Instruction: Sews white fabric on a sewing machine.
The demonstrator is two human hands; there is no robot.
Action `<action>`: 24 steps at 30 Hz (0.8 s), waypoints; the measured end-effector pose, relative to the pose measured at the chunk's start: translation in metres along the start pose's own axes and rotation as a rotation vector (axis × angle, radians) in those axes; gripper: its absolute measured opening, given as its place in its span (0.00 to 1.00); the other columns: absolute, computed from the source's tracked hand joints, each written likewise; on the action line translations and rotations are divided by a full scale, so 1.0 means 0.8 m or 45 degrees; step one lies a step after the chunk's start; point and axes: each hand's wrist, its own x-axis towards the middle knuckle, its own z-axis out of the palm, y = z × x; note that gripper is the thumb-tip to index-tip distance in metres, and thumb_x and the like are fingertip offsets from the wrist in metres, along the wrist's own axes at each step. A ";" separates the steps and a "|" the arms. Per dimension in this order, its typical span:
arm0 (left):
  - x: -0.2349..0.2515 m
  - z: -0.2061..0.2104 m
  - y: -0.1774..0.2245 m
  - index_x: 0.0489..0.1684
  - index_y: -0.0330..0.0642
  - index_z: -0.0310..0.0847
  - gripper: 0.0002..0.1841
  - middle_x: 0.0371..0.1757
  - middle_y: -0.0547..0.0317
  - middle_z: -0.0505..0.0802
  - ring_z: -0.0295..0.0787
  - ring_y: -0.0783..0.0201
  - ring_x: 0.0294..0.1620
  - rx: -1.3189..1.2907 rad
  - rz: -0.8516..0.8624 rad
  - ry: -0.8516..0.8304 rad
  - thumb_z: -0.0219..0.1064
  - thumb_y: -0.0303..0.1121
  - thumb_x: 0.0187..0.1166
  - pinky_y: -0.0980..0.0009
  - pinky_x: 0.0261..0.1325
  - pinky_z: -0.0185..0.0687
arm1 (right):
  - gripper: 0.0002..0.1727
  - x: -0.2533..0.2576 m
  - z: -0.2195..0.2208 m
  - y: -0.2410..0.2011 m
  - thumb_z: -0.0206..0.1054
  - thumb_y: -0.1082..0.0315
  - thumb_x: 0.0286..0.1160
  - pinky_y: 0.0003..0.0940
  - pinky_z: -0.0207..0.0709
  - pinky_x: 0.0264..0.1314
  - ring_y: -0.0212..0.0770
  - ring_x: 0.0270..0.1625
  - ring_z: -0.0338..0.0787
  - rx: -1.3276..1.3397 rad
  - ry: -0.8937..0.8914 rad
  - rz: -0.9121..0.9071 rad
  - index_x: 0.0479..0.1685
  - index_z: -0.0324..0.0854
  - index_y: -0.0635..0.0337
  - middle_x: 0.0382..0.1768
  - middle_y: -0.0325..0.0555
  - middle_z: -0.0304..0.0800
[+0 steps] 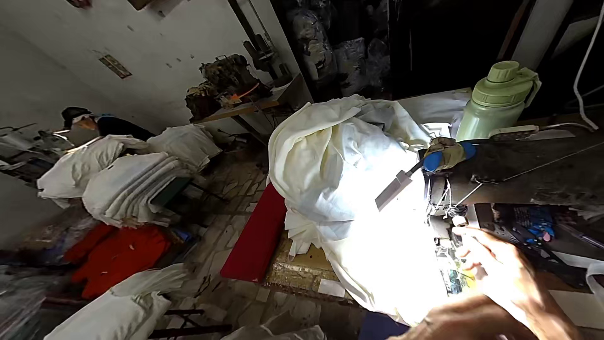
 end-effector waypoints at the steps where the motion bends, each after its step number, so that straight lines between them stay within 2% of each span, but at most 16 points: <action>1: -0.005 -0.008 -0.010 0.42 0.31 0.93 0.13 0.44 0.44 0.93 0.88 0.55 0.54 -0.009 -0.050 0.029 0.58 0.17 0.78 0.67 0.63 0.82 | 0.20 -0.018 0.004 -0.016 0.47 0.63 0.88 0.30 0.91 0.38 0.32 0.34 0.94 0.311 -0.074 0.048 0.55 0.87 0.58 0.37 0.38 0.95; 2: -0.012 -0.015 -0.021 0.43 0.31 0.92 0.14 0.46 0.44 0.93 0.88 0.56 0.55 0.023 -0.099 0.066 0.56 0.16 0.78 0.68 0.64 0.82 | 0.21 -0.039 0.008 -0.027 0.47 0.55 0.91 0.29 0.90 0.42 0.30 0.38 0.94 0.615 -0.171 0.071 0.53 0.88 0.52 0.40 0.34 0.96; 3: -0.020 -0.021 -0.029 0.45 0.32 0.92 0.15 0.48 0.44 0.93 0.89 0.58 0.56 0.062 -0.148 0.097 0.55 0.16 0.79 0.69 0.64 0.83 | 0.20 -0.059 0.012 -0.035 0.53 0.47 0.89 0.26 0.88 0.46 0.26 0.42 0.93 0.811 -0.250 0.096 0.53 0.89 0.43 0.44 0.28 0.96; 4: -0.028 -0.026 -0.036 0.47 0.33 0.92 0.16 0.49 0.45 0.93 0.89 0.59 0.54 0.092 -0.187 0.117 0.54 0.17 0.80 0.69 0.62 0.83 | 0.15 -0.077 0.016 -0.038 0.59 0.46 0.84 0.23 0.87 0.48 0.22 0.45 0.92 0.916 -0.309 0.117 0.54 0.88 0.37 0.46 0.23 0.95; 5: -0.037 -0.032 -0.041 0.48 0.34 0.91 0.17 0.50 0.46 0.94 0.89 0.60 0.53 0.111 -0.215 0.131 0.53 0.18 0.80 0.70 0.60 0.83 | 0.10 -0.093 0.021 -0.040 0.65 0.50 0.81 0.24 0.88 0.46 0.22 0.44 0.92 0.944 -0.304 0.144 0.53 0.85 0.34 0.45 0.21 0.94; 6: -0.045 -0.035 -0.045 0.50 0.35 0.91 0.17 0.50 0.46 0.94 0.89 0.62 0.53 0.122 -0.235 0.143 0.52 0.18 0.79 0.71 0.59 0.83 | 0.08 -0.106 0.026 -0.041 0.68 0.59 0.80 0.27 0.90 0.42 0.24 0.42 0.93 0.940 -0.277 0.150 0.53 0.81 0.37 0.44 0.22 0.94; 8: -0.061 -0.040 -0.051 0.51 0.37 0.90 0.16 0.51 0.48 0.94 0.90 0.66 0.54 0.127 -0.277 0.180 0.53 0.21 0.82 0.73 0.60 0.84 | 0.16 -0.123 0.033 -0.043 0.66 0.76 0.74 0.29 0.92 0.39 0.27 0.40 0.95 0.883 -0.209 0.146 0.53 0.75 0.44 0.42 0.25 0.95; 9: -0.068 -0.042 -0.054 0.51 0.37 0.91 0.15 0.51 0.48 0.95 0.91 0.67 0.54 0.112 -0.302 0.205 0.55 0.21 0.83 0.74 0.61 0.85 | 0.19 -0.127 0.033 -0.044 0.65 0.81 0.71 0.28 0.91 0.41 0.26 0.40 0.94 0.822 -0.183 0.142 0.53 0.74 0.46 0.42 0.24 0.94; 11: -0.079 -0.043 -0.060 0.50 0.36 0.92 0.13 0.49 0.50 0.95 0.91 0.70 0.53 0.077 -0.356 0.262 0.58 0.24 0.84 0.76 0.61 0.86 | 0.20 -0.129 0.033 -0.045 0.64 0.84 0.70 0.23 0.88 0.46 0.22 0.43 0.92 0.701 -0.151 0.122 0.52 0.74 0.48 0.42 0.22 0.92; 14: -0.086 -0.040 -0.068 0.47 0.34 0.92 0.11 0.45 0.55 0.96 0.91 0.76 0.50 -0.019 -0.454 0.360 0.63 0.27 0.83 0.78 0.59 0.85 | 0.13 -0.125 0.033 -0.055 0.63 0.83 0.70 0.19 0.87 0.47 0.20 0.43 0.90 0.535 -0.066 0.092 0.49 0.77 0.60 0.42 0.25 0.90; 16: -0.087 -0.036 -0.072 0.44 0.29 0.92 0.09 0.43 0.56 0.98 0.92 0.81 0.47 -0.150 -0.552 0.444 0.66 0.23 0.78 0.81 0.56 0.85 | 0.08 -0.123 0.033 -0.053 0.67 0.70 0.76 0.16 0.84 0.49 0.16 0.45 0.87 0.397 -0.076 -0.013 0.49 0.79 0.61 0.44 0.26 0.89; 17: -0.086 -0.033 -0.073 0.42 0.27 0.91 0.07 0.42 0.59 0.98 0.92 0.82 0.46 -0.257 -0.615 0.491 0.67 0.21 0.76 0.82 0.56 0.86 | 0.13 -0.123 0.030 -0.048 0.70 0.58 0.79 0.15 0.82 0.50 0.14 0.46 0.86 0.297 -0.105 -0.070 0.50 0.80 0.56 0.45 0.24 0.89; 18: -0.084 -0.031 -0.073 0.41 0.28 0.90 0.06 0.41 0.62 0.98 0.93 0.81 0.44 -0.371 -0.674 0.543 0.67 0.19 0.75 0.81 0.55 0.87 | 0.19 -0.123 0.028 -0.044 0.71 0.49 0.77 0.15 0.82 0.52 0.14 0.48 0.85 0.196 -0.111 -0.121 0.50 0.81 0.54 0.45 0.26 0.89; 19: -0.082 -0.029 -0.074 0.39 0.30 0.90 0.06 0.39 0.63 0.98 0.93 0.79 0.42 -0.485 -0.723 0.597 0.67 0.17 0.74 0.79 0.54 0.89 | 0.24 -0.123 0.027 -0.041 0.73 0.45 0.73 0.16 0.80 0.52 0.17 0.48 0.85 0.096 -0.097 -0.172 0.49 0.82 0.59 0.44 0.35 0.89; 21: -0.080 -0.025 -0.077 0.37 0.34 0.89 0.07 0.36 0.64 0.97 0.94 0.75 0.40 -0.677 -0.801 0.687 0.66 0.15 0.73 0.75 0.53 0.91 | 0.26 -0.125 0.026 -0.042 0.75 0.46 0.72 0.18 0.77 0.53 0.23 0.48 0.85 -0.086 -0.056 -0.220 0.43 0.84 0.65 0.41 0.49 0.90; 24: -0.079 -0.021 -0.079 0.36 0.37 0.89 0.08 0.35 0.62 0.97 0.95 0.71 0.38 -0.907 -0.905 0.772 0.67 0.14 0.72 0.71 0.51 0.92 | 0.17 -0.126 0.032 -0.045 0.75 0.57 0.73 0.14 0.75 0.49 0.21 0.43 0.83 -0.167 0.069 -0.227 0.32 0.87 0.66 0.35 0.48 0.90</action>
